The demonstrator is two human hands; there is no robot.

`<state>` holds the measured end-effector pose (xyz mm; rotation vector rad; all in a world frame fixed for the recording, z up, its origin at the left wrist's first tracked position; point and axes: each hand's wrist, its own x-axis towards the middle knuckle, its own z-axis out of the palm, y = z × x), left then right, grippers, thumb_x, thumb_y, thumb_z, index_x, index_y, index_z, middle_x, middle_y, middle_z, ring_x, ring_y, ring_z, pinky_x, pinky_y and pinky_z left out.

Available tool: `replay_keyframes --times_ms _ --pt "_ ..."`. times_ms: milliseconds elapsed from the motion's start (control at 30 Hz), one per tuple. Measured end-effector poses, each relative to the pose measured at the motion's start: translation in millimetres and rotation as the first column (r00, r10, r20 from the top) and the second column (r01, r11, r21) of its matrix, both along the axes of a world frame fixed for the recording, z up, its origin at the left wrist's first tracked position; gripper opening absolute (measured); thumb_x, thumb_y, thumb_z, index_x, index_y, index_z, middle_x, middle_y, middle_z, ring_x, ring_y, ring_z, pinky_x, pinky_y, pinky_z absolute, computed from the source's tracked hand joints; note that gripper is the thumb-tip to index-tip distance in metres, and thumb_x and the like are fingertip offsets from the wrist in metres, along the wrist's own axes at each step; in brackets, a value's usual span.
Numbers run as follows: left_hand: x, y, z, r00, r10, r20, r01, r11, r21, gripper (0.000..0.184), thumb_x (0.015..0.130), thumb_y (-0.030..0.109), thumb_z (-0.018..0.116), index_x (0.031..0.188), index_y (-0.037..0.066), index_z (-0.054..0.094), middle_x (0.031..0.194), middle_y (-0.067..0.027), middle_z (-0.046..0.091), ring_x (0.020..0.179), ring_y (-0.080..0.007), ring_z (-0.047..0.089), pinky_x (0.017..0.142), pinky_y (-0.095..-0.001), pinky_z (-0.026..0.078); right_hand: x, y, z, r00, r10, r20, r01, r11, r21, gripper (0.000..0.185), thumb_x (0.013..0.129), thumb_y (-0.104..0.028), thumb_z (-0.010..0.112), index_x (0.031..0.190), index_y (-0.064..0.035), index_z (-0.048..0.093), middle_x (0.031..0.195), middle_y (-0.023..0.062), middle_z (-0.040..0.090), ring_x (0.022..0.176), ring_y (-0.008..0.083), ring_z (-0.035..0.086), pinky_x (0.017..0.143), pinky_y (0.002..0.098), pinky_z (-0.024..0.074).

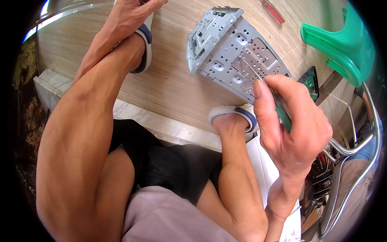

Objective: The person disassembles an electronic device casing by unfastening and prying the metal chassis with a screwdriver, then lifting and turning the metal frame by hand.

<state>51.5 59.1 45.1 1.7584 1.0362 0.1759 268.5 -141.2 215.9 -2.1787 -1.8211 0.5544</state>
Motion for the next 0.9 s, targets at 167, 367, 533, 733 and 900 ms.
replay_keyframes --times_ms 167,367,533,733,900 --pt "0.7 -0.3 -0.3 1.000 0.010 0.003 -0.010 1.000 -0.023 0.029 0.096 0.016 0.060 0.115 -0.004 0.068 0.096 -0.0158 0.072 0.093 -0.0212 0.069 0.084 -0.0325 0.054 -4.8 3.2 3.7 0.999 -0.028 0.030 0.029 0.998 -0.046 0.011 0.090 -0.007 0.074 0.096 0.0018 0.070 0.080 0.0078 0.070 0.069 0.0114 0.065 0.067 0.0233 0.0512" --pt "-0.2 1.0 -2.2 1.000 -0.006 -0.002 0.006 1.000 -0.003 0.029 0.095 0.017 0.060 0.114 -0.003 0.069 0.098 -0.0173 0.073 0.094 -0.0232 0.069 0.085 -0.0334 0.054 -6.0 7.3 4.3 0.999 0.019 0.040 -0.018 0.999 -0.029 0.009 0.089 -0.005 0.074 0.094 0.0018 0.070 0.079 0.0093 0.071 0.068 0.0122 0.065 0.066 0.0240 0.0513" --pt "-1.6 2.9 -5.0 0.999 -0.037 -0.007 0.037 0.998 0.051 0.028 0.095 0.017 0.060 0.113 -0.002 0.070 0.097 -0.0172 0.073 0.093 -0.0240 0.070 0.085 -0.0338 0.054 -8.1 10.2 7.0 0.998 0.021 0.056 -0.018 0.999 -0.046 0.009 0.088 -0.004 0.075 0.094 0.0025 0.070 0.080 0.0103 0.071 0.068 0.0139 0.066 0.067 0.0245 0.0517" --pt "-0.7 -1.4 5.5 1.000 0.004 0.009 -0.005 0.999 0.033 0.028 0.095 0.019 0.061 0.113 -0.001 0.070 0.095 -0.0165 0.073 0.091 -0.0232 0.070 0.083 -0.0334 0.055 -5.2 12.7 8.3 0.995 0.098 0.029 -0.097 0.994 -0.043 0.013 0.085 0.001 0.076 0.095 0.0037 0.069 0.078 0.0116 0.067 0.064 0.0187 0.063 0.063 0.0261 0.0496" --pt "-2.6 1.4 -2.5 1.000 -0.001 -0.002 0.001 0.999 0.037 0.028 0.095 0.019 0.061 0.113 -0.001 0.070 0.095 -0.0161 0.073 0.091 -0.0228 0.070 0.083 -0.0334 0.054 -3.2 15.5 11.7 0.987 0.160 0.013 -0.159 0.985 -0.071 0.016 0.083 0.005 0.074 0.098 0.0031 0.068 0.074 0.0118 0.061 0.061 0.0215 0.058 0.058 0.0292 0.0454"
